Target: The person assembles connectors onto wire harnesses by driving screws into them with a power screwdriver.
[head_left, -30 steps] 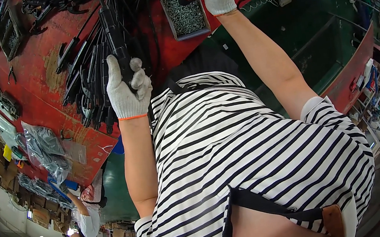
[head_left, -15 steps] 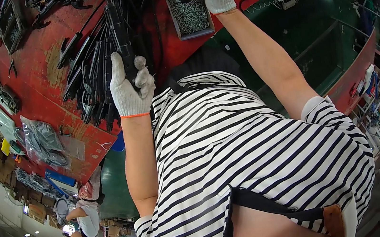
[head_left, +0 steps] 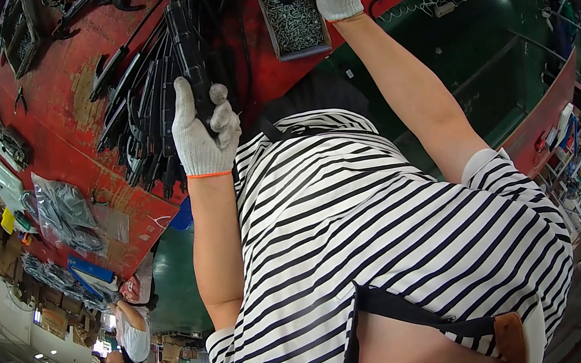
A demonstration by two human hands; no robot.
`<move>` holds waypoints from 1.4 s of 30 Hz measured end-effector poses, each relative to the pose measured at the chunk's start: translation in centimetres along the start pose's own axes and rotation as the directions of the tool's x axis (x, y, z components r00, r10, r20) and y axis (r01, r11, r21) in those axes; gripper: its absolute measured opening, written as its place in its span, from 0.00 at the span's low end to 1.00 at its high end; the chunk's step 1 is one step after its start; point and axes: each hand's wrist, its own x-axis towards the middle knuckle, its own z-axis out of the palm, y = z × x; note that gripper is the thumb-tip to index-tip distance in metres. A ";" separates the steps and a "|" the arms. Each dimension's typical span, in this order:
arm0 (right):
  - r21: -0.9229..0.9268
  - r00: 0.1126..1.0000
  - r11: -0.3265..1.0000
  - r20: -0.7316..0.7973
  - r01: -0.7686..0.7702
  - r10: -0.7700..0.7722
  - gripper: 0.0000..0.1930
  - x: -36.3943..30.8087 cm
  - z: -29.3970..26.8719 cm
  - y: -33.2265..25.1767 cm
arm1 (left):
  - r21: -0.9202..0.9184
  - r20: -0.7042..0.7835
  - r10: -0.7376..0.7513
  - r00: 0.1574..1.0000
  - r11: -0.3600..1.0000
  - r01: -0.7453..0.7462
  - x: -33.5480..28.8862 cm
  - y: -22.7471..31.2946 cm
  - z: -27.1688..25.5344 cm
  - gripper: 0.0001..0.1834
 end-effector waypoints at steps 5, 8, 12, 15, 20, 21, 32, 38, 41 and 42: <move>0.008 1.000 1.000 -0.001 0.003 -0.003 0.18 0.0 -0.1 0.2 | -0.047 0.001 0.029 1.000 0.998 -0.029 0.0 -0.1 0.3 0.31; -0.052 1.000 0.998 -0.011 0.025 -0.025 0.18 0.0 0.0 -0.1 | -0.085 0.106 0.030 0.994 0.996 -0.021 0.2 -0.3 -0.6 0.25; 0.203 0.998 0.979 0.057 0.027 -0.040 0.18 0.0 0.9 -2.1 | -0.082 0.087 0.061 0.994 0.995 -0.054 0.1 -0.3 -0.5 0.25; 0.035 1.000 0.999 -0.019 -0.004 0.004 0.18 -0.5 2.9 -6.1 | -0.128 0.111 -0.007 0.994 0.992 0.022 -0.1 -0.1 -0.2 0.25; 0.182 1.000 0.983 0.013 -0.022 0.020 0.13 -0.5 4.8 -11.2 | 0.006 0.014 -0.031 0.999 0.999 0.031 0.7 -0.3 -0.3 0.33; 0.192 0.999 0.981 -0.011 -0.034 0.037 0.12 -0.7 5.6 -12.6 | 0.032 -0.006 -0.034 0.999 0.999 0.034 0.8 -0.3 -0.2 0.34; 0.344 0.964 0.901 0.081 -0.265 0.253 0.12 -4.1 13.3 -19.1 | 0.048 -0.080 -0.049 0.996 0.997 0.053 -0.1 -0.6 2.2 0.35; 0.363 0.937 0.865 0.093 -0.347 0.337 0.11 -5.0 13.9 -17.5 | 0.057 -0.154 0.059 0.986 0.997 -0.051 -0.8 -1.1 3.6 0.35; 0.355 0.927 0.858 0.088 -0.370 0.364 0.11 -5.2 14.0 -17.2 | 0.036 -0.160 0.062 0.985 0.998 -0.057 -0.4 -1.3 2.9 0.36; 0.360 0.929 0.858 0.090 -0.367 0.360 0.11 -5.2 13.9 -17.1 | 0.041 -0.125 0.021 0.992 0.999 -0.016 -0.2 -1.3 2.0 0.36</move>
